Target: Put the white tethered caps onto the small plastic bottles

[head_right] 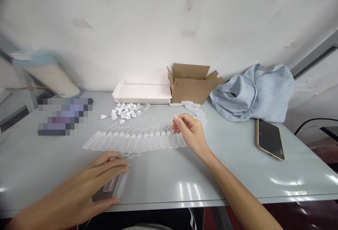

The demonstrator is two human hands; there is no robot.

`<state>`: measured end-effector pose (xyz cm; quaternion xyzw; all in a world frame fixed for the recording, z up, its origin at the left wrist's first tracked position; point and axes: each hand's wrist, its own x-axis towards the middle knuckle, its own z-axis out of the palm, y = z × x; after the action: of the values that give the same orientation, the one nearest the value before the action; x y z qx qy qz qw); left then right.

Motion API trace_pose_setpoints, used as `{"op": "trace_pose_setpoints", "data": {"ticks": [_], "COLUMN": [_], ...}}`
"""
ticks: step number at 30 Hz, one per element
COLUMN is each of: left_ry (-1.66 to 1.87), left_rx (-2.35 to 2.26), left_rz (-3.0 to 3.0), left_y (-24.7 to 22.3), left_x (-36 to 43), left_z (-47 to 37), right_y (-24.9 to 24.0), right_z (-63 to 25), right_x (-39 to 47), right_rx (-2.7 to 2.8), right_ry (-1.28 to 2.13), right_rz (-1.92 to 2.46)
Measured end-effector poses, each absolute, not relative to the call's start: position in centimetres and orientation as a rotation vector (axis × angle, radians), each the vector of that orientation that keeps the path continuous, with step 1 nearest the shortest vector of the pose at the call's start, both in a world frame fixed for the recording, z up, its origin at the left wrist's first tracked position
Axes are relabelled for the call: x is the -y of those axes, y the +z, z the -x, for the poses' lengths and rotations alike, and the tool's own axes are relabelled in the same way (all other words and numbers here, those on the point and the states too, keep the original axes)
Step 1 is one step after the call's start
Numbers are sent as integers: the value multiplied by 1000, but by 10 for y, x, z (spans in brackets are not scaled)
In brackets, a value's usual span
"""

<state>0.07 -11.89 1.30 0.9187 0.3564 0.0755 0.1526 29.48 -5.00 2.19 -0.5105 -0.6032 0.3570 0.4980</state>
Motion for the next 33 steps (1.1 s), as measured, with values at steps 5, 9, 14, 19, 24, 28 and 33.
{"op": "trace_pose_setpoints", "data": {"ticks": [5, 9, 14, 19, 24, 28, 33], "left_ry": [234, 246, 224, 184, 164, 223, 394], "left_rx": [-1024, -1008, -1029, -1039, -1049, -1057, -1141], "left_rz": [-2707, -2750, -2777, -2771, -2751, -2703, -2624], "left_y": [14, 13, 10, 11, 10, 11, 23], "left_x": [118, 118, 117, 118, 118, 114, 90], "left_z": [-3, -2, -2, -1, 2, 3, 0], "right_y": [21, 20, 19, 18, 18, 18, 16], "right_z": [-295, -295, -297, -297, -299, -303, -317], "right_x": [50, 49, 47, 45, 44, 41, 30], "right_rx": [1465, 1474, 1477, 1481, 1482, 1472, 1483], "right_ry": [864, 861, 857, 848, 850, 808, 699], "right_rz": [1247, 1246, 1248, 1248, 1244, 1249, 1294]}}
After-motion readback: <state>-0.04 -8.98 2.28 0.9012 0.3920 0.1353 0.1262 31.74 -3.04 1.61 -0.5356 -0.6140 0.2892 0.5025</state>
